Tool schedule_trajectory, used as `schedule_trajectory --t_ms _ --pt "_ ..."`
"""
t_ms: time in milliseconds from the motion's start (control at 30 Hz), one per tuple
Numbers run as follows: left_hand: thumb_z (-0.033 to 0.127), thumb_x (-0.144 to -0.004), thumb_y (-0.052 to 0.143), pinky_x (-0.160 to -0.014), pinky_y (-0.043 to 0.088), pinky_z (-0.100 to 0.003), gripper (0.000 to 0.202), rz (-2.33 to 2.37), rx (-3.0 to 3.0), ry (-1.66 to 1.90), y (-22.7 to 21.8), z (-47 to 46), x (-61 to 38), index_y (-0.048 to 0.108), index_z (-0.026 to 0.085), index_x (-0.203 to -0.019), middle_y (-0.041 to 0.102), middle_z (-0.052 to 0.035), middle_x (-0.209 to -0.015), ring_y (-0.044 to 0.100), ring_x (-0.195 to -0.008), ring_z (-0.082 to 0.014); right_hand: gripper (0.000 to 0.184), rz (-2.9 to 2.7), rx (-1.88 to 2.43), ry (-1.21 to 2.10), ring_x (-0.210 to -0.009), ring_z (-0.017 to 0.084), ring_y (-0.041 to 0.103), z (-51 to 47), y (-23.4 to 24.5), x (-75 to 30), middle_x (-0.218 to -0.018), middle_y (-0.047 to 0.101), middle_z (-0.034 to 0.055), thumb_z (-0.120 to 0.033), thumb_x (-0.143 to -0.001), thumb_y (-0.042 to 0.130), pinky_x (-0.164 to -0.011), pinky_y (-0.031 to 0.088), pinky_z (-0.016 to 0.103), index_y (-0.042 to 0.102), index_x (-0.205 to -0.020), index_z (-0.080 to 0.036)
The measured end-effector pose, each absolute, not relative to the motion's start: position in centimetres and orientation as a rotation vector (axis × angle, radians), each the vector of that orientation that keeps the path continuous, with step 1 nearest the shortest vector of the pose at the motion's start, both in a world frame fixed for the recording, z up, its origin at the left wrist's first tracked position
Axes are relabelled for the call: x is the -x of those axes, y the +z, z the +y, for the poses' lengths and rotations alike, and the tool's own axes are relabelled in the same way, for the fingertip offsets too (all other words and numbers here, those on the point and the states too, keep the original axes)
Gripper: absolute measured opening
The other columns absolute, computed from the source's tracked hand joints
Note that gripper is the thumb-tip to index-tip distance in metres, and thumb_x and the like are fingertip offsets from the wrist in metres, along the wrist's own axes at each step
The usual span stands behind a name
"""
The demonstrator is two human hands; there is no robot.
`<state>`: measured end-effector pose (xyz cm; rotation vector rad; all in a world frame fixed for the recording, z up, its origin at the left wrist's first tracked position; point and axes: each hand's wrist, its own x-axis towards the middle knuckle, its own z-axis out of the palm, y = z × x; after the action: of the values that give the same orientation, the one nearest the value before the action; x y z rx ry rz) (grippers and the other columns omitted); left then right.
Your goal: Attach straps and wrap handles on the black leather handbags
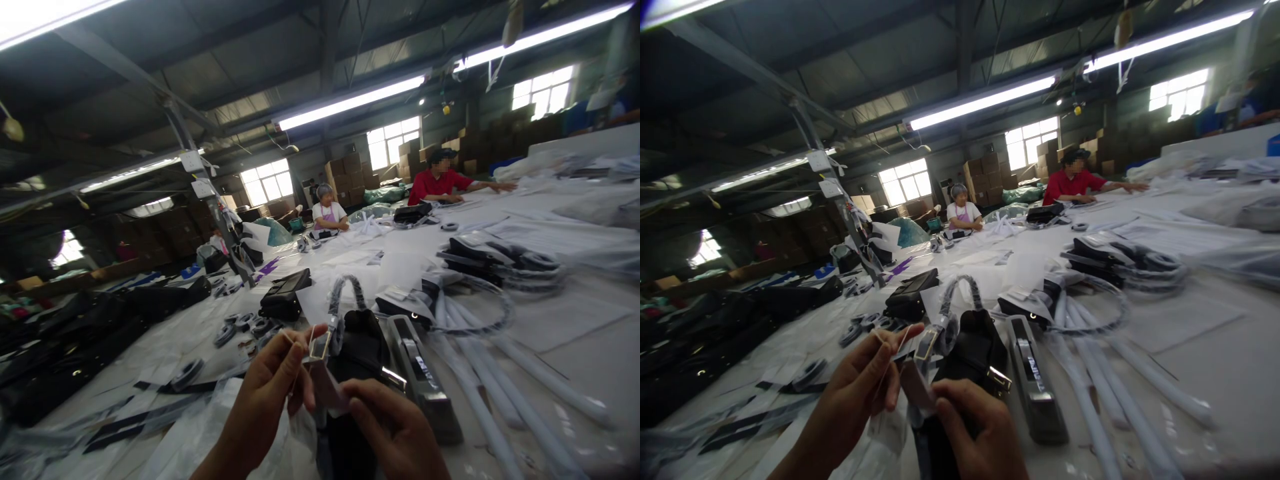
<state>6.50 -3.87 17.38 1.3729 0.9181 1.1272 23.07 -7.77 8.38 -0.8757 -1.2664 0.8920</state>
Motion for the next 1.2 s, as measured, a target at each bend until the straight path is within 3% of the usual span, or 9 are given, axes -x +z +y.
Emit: schedule_trajectory --t_ms 100,233,333,500,667,800,933,1100,1200 --pt "0.042 -0.093 0.058 -0.038 0.03 -0.014 0.025 0.859 -1.388 1.085 17.0 -4.1 -6.8 0.055 0.018 -0.089 0.071 -0.0064 -0.099 0.052 -0.044 -0.0022 0.039 -1.214 0.801 0.995 -0.101 0.023 0.069 -7.6 8.2 -23.2 -0.113 0.072 0.0082 -0.052 -0.092 0.054 -0.087 0.055 0.03 0.067 -0.118 -0.027" --pt "0.038 -0.094 0.057 -0.05 0.044 -0.018 0.022 0.767 -1.353 1.033 16.9 -4.3 -7.4 0.057 0.017 -0.089 0.068 -0.0033 -0.073 0.058 -0.052 -0.0084 0.074 -1.32 0.625 1.001 -0.127 0.029 0.054 -7.4 8.3 -23.0 -0.14 0.056 0.0122 -0.066 -0.081 0.062 -0.105 0.046 0.04 0.046 -0.141 -0.027" --pt "0.038 -0.094 0.058 -0.053 0.047 -0.02 0.022 0.76 -1.343 1.057 17.0 -4.3 -7.9 0.06 0.016 -0.096 0.071 -0.0064 -0.081 0.059 -0.056 -0.0093 0.09 -1.416 0.576 1.038 -0.132 0.031 0.049 -7.4 8.2 -22.7 -0.142 0.054 0.014 -0.066 -0.072 0.07 -0.11 0.04 0.043 0.037 -0.146 -0.026" --pt "0.038 -0.093 0.058 -0.049 0.046 -0.018 0.023 0.744 -1.323 1.07 16.9 -4.4 -8.6 0.062 0.015 -0.097 0.07 -0.0119 -0.106 0.061 -0.06 -0.0092 0.071 -1.269 0.7 1.04 -0.125 0.027 0.057 -7.7 7.9 -22.0 -0.133 0.062 0.0113 -0.046 -0.078 0.074 -0.107 0.043 0.039 0.044 -0.14 -0.027" --pt "0.036 -0.094 0.057 -0.051 0.048 -0.019 0.026 0.716 -1.288 1.005 16.7 -4.5 -9.1 0.061 0.016 -0.111 0.073 -0.0111 -0.093 0.061 -0.057 -0.0096 0.061 -1.192 0.73 1.075 -0.117 0.025 0.063 -7.9 8.6 -21.5 -0.125 0.068 0.0077 -0.039 -0.077 0.076 -0.099 0.05 0.032 0.054 -0.132 -0.025" --pt "0.035 -0.092 0.062 -0.056 0.052 -0.021 0.019 0.699 -1.234 1.113 17.3 -3.9 -8.7 0.06 0.016 -0.092 0.072 -0.0105 -0.099 0.064 -0.06 -0.0101 0.027 -1.309 0.848 1.068 -0.087 0.021 0.073 -7.8 8.2 -22.1 -0.094 0.078 0.0041 -0.041 -0.091 0.06 -0.081 0.056 0.027 0.072 -0.107 -0.023" --pt "0.034 -0.091 0.064 -0.044 0.042 -0.014 0.019 0.713 -1.239 1.177 17.4 -3.5 -7.9 0.056 0.017 -0.088 0.072 -0.0044 -0.085 0.057 -0.048 -0.0051 0.028 -1.461 0.9 1.085 -0.081 0.02 0.071 -8.0 7.7 -23.4 -0.085 0.076 0.0041 -0.042 -0.091 0.057 -0.077 0.055 0.026 0.075 -0.091 -0.021" --pt "0.037 -0.091 0.063 -0.04 0.033 -0.012 0.023 0.747 -1.24 0.958 15.7 -4.5 -8.6 0.056 0.016 -0.084 0.071 -0.0041 -0.082 0.054 -0.046 -0.0035 0.046 -1.436 0.674 1.278 -0.108 0.026 0.065 -8.6 8.1 -23.7 -0.113 0.071 0.0087 -0.048 -0.08 0.071 -0.096 0.048 0.035 0.066 -0.116 -0.02" --pt "0.038 -0.09 0.063 -0.044 0.039 -0.015 0.022 0.705 -1.245 0.894 15.2 -5.3 -8.9 0.059 0.016 -0.086 0.069 -0.0031 -0.074 0.056 -0.048 -0.0066 0.048 -1.32 0.611 1.424 -0.083 0.022 0.069 -8.8 7.8 -23.0 -0.089 0.072 0.0061 -0.055 -0.074 0.075 -0.077 0.053 0.031 0.065 -0.105 -0.019"
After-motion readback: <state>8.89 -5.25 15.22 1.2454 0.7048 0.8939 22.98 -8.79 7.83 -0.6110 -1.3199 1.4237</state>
